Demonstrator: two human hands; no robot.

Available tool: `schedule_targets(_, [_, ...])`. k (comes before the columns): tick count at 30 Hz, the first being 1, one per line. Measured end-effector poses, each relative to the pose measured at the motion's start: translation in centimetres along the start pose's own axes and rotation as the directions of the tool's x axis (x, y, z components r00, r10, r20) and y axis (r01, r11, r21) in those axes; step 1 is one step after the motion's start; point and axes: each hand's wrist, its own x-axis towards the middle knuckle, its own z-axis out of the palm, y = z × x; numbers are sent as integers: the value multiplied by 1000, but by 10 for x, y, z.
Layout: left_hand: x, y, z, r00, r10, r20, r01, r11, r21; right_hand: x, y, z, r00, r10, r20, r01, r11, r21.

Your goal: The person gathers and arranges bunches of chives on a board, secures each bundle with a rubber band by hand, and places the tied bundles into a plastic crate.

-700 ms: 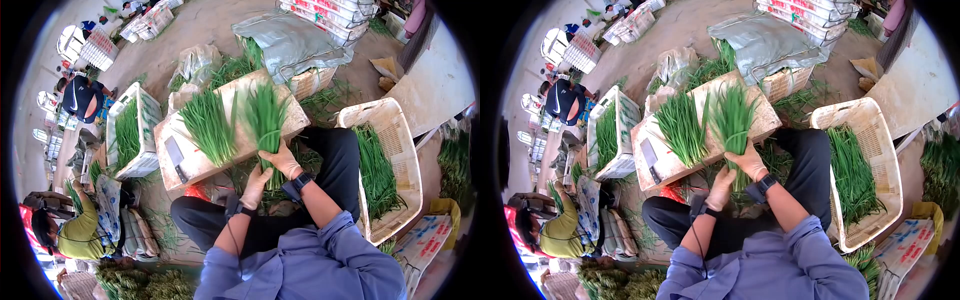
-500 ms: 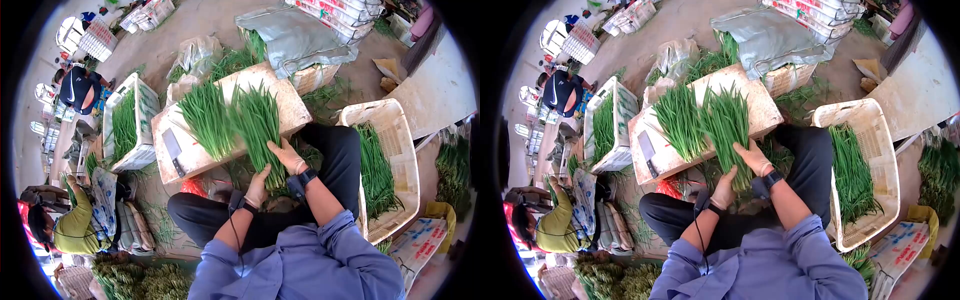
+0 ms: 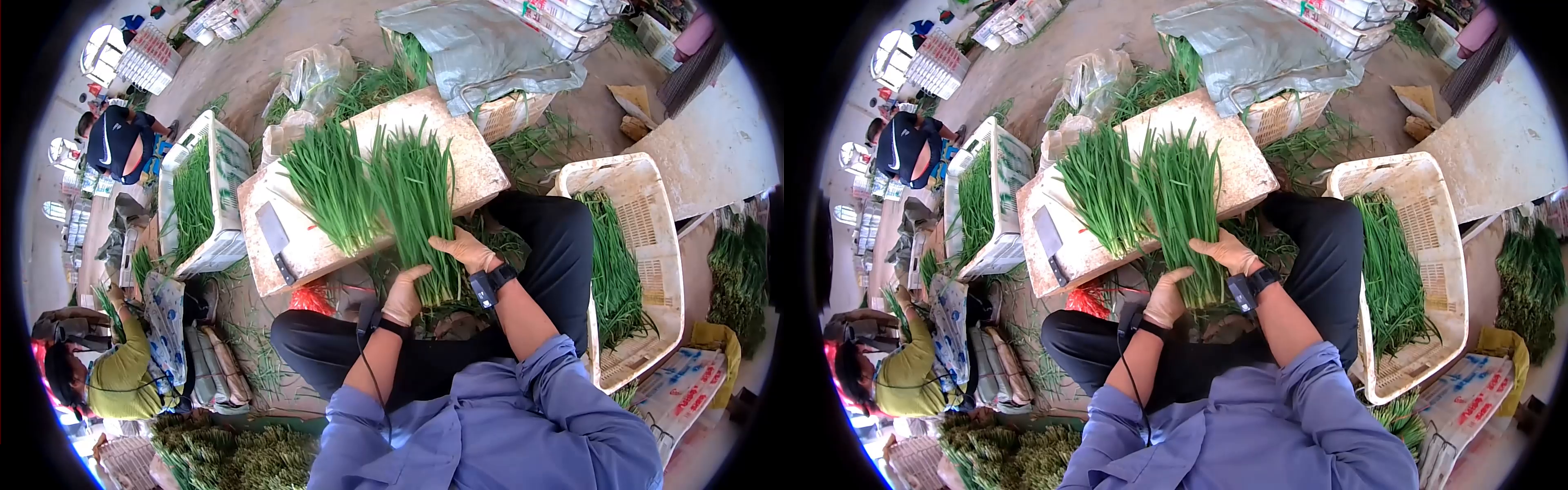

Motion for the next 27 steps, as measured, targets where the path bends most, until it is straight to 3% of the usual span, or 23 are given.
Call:
schedule_targets(4, [12, 15, 0, 998, 64, -6, -64, 989, -133, 0, -5, 2, 994, 87, -68, -93, 990, -103])
schedule_targets(5, [20, 15, -6, 994, 109, 12, -108, 993, -49, 1, -6, 5, 996, 61, -71, -68, 993, -96])
schedule_targets(8, [26, 18, 1, 1000, 28, -9, -29, 979, -201, -3, -14, 14, 992, 78, -99, -93, 983, -158])
schedule_targets(12, [36, 23, 1, 996, 39, -78, -40, 999, -18, -6, -23, 17, 987, 34, -155, -75, 961, -266])
schedule_targets(15, [31, 32, 23, 984, 148, -102, -140, 986, 85, -8, -29, 17, 979, -106, -176, 71, 978, -194])
schedule_targets(18, [21, 48, 52, 909, 417, -12, -396, 872, 289, -9, -61, 18, 967, -210, -147, 167, 952, -258])
schedule_targets(20, [20, 63, 67, 855, 516, 54, -505, 803, 317, -9, -92, 26, 934, -347, -89, 311, 909, -277])
schedule_targets(23, [14, 95, 96, 770, 606, 202, -637, 705, 312, 5, -120, 25, 900, -435, -24, 404, 854, -327])
schedule_targets(26, [13, 123, 109, 687, 629, 363, -727, 586, 359, 11, -161, 32, 776, -627, 63, 580, 672, -461])
schedule_targets(27, [2, 131, 131, 692, 610, 387, -719, 633, 288, 13, -167, 31, 803, -586, 106, 569, 701, -430])
